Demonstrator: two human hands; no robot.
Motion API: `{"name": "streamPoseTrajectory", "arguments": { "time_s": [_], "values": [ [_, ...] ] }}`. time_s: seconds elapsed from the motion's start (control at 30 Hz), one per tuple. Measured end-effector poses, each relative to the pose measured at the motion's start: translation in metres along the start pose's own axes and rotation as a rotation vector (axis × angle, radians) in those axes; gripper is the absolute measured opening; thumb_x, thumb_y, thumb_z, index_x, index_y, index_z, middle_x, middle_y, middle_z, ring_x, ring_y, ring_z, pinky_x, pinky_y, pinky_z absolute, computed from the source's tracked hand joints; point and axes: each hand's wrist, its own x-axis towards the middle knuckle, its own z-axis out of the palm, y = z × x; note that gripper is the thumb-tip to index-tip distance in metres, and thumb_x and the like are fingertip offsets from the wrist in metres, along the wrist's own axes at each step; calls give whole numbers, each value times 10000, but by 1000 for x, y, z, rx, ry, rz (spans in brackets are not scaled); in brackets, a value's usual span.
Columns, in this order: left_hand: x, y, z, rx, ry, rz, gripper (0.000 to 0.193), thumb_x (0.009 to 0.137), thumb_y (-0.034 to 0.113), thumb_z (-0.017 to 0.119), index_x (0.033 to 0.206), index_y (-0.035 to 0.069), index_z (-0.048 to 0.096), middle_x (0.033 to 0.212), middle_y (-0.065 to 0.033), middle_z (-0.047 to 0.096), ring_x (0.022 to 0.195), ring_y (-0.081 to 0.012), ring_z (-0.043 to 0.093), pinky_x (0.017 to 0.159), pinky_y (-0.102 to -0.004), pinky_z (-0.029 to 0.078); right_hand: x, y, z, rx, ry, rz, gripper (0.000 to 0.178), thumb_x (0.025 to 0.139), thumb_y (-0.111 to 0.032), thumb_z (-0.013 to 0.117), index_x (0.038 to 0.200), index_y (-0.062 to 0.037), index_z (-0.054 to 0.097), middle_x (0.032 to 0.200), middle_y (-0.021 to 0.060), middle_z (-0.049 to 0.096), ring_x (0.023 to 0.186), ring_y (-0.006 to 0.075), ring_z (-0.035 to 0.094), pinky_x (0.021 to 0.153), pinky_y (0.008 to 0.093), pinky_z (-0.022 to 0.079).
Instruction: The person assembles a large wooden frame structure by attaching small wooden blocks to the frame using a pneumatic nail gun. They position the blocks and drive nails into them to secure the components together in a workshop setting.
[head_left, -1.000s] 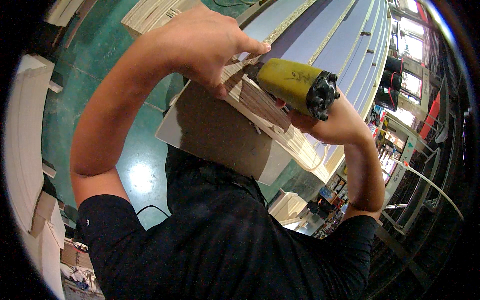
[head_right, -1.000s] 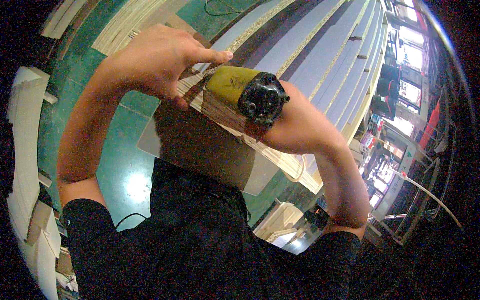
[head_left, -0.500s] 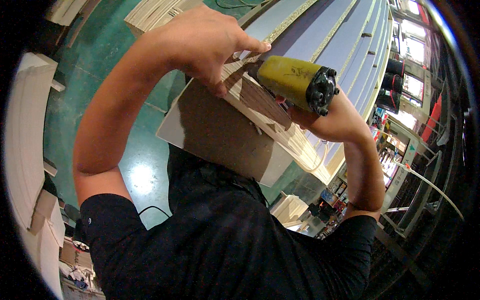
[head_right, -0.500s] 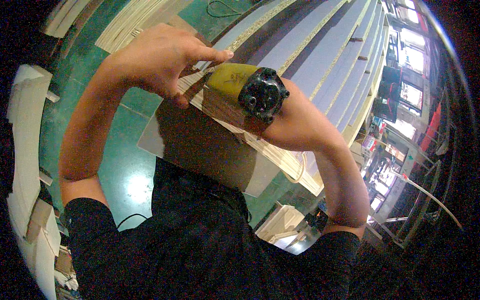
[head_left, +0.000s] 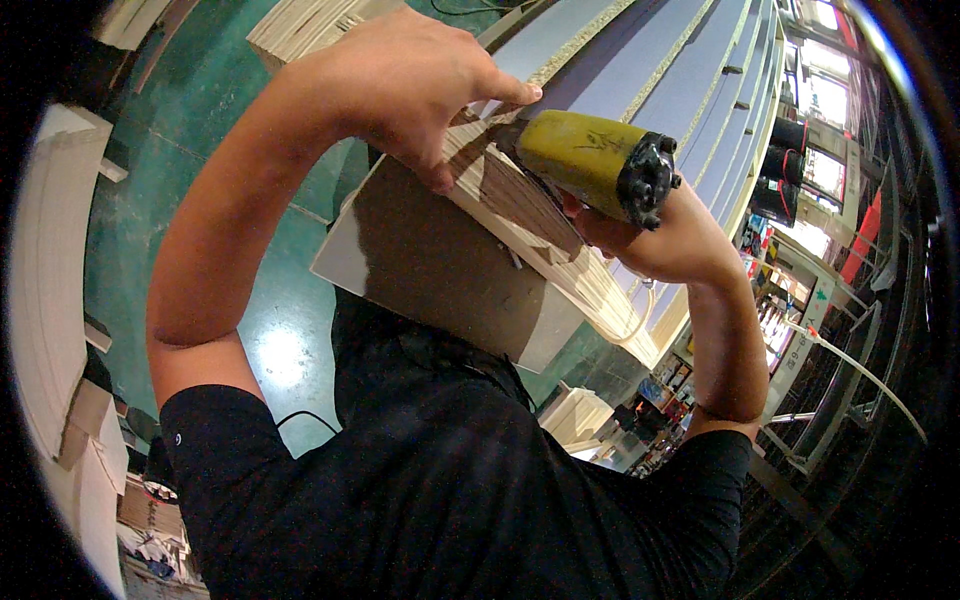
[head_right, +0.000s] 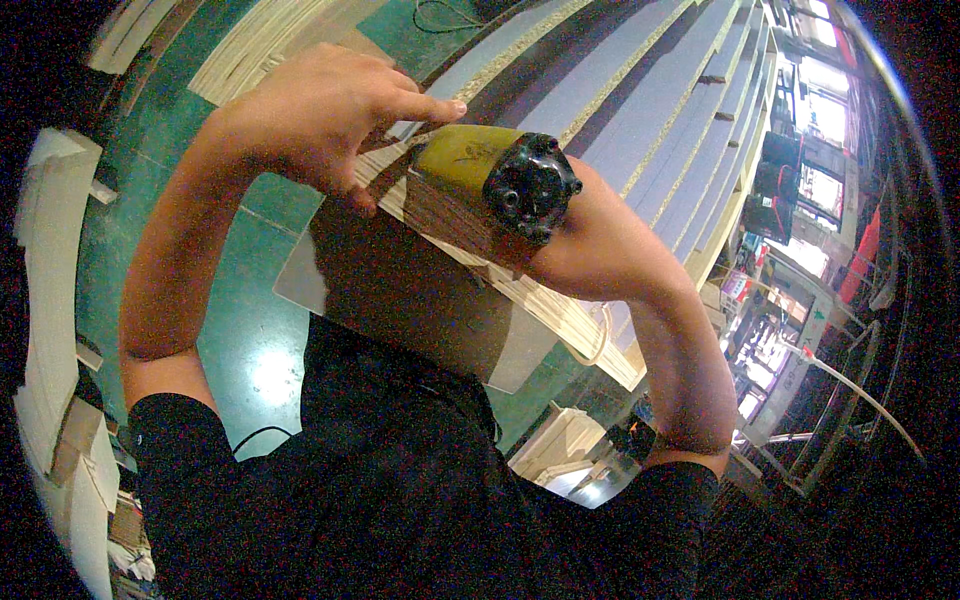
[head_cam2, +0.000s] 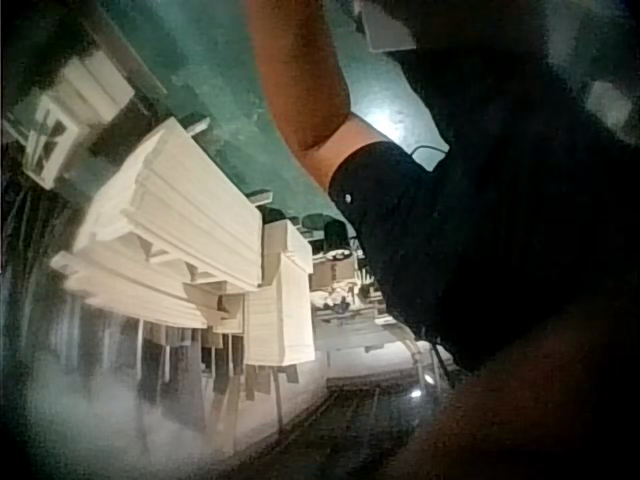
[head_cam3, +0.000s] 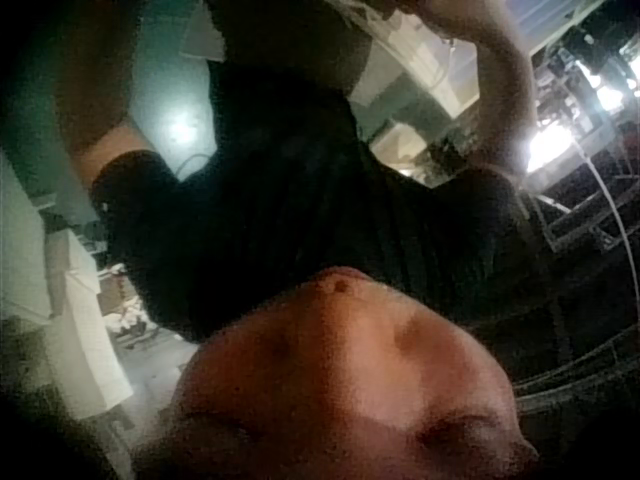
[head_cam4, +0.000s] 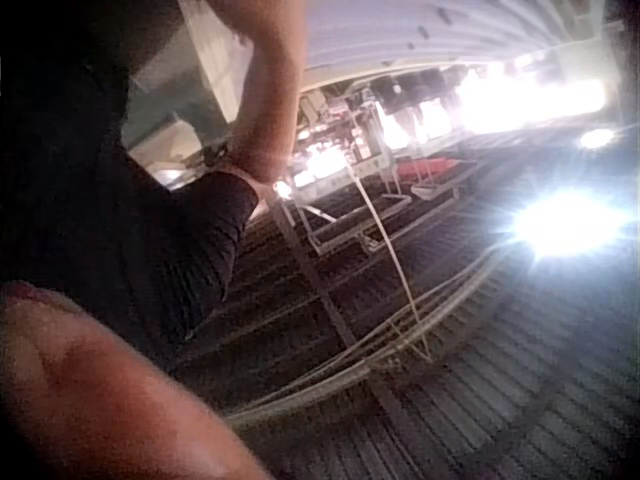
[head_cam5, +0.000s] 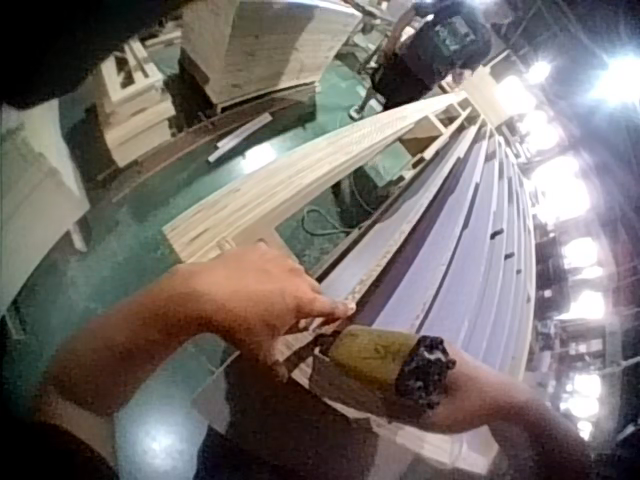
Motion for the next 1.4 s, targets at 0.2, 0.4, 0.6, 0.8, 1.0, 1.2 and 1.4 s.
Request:
{"name": "streamPoseTrajectory", "arguments": {
  "time_s": [0.2, 0.4, 0.6, 0.8, 1.0, 1.2, 1.4],
  "values": [
    [0, -5, 4, -31, 24, 33, 1066, 443, 317, 979, 1438, 239, 606, 1062, -70, 717, 1037, -349, 663, 870, -459, 518, -6, -3, 2, 20, -44, -13, 450, 876, -117, 749, 1303, -25, 638, 1188, 160, 715, 1083, 237, 676, 968, 367, 528],
    [1, -11, 3, -57, -23, 41, 986, 539, 416, 947, 1435, 189, 605, 1164, -91, 688, 1085, -355, 641, 900, -457, 510, -62, 21, 29, 47, -63, 27, 356, 823, -98, 713, 1158, -10, 630, 1008, 204, 702, 951, 326, 696, 869, 418, 533],
    [2, -3, 2, -22, 43, -49, 789, 678, 420, 900, 1361, 115, 646, 1330, -166, 608, 1225, -364, 597, 1019, -457, 487, -152, 84, 84, 8, -84, 41, 503, 748, -105, 698, 1239, -48, 604, 1091, 226, 683, 1074, 443, 649, 912, 474, 522],
    [22, 84, 47, -36, 253, 85, 469, 766, 294, 860, 1160, 80, 722, 1318, -204, 633, 1233, -399, 601, 1051, -479, 484, -233, 155, 175, 166, 78, 117, 471, 735, -105, 694, 1194, -31, 614, 1053, 239, 671, 1055, 469, 626, 886, 475, 519],
    [38, 147, 87, 75, 202, -95, 375, 814, 330, 821, 1053, 56, 731, 1258, -182, 663, 1199, -391, 607, 1022, -490, 480, -300, 214, 231, 213, 147, 313, 395, 771, -183, 685, 1142, -58, 626, 1106, 239, 697, 1070, 461, 652, 887, 510, 538],
    [32, 175, 88, 181, 110, -193, 391, 842, 264, 808, 1133, 24, 705, 1347, -196, 639, 1253, -400, 574, 1058, -490, 461, -380, 324, 304, 242, 356, 271, 460, 751, -174, 684, 1186, -44, 610, 1115, 239, 705, 1064, 454, 664, 880, 522, 541],
    [21, 200, 117, 316, 161, -384, 582, 853, 267, 812, 1335, 6, 617, 1386, -222, 626, 1337, -406, 545, 1099, -491, 449, -488, 459, 419, 365, 457, 356, 410, 763, -257, 707, 1123, -71, 646, 1066, 224, 706, 1039, 449, 656, 848, 498, 527]
  ]
}}
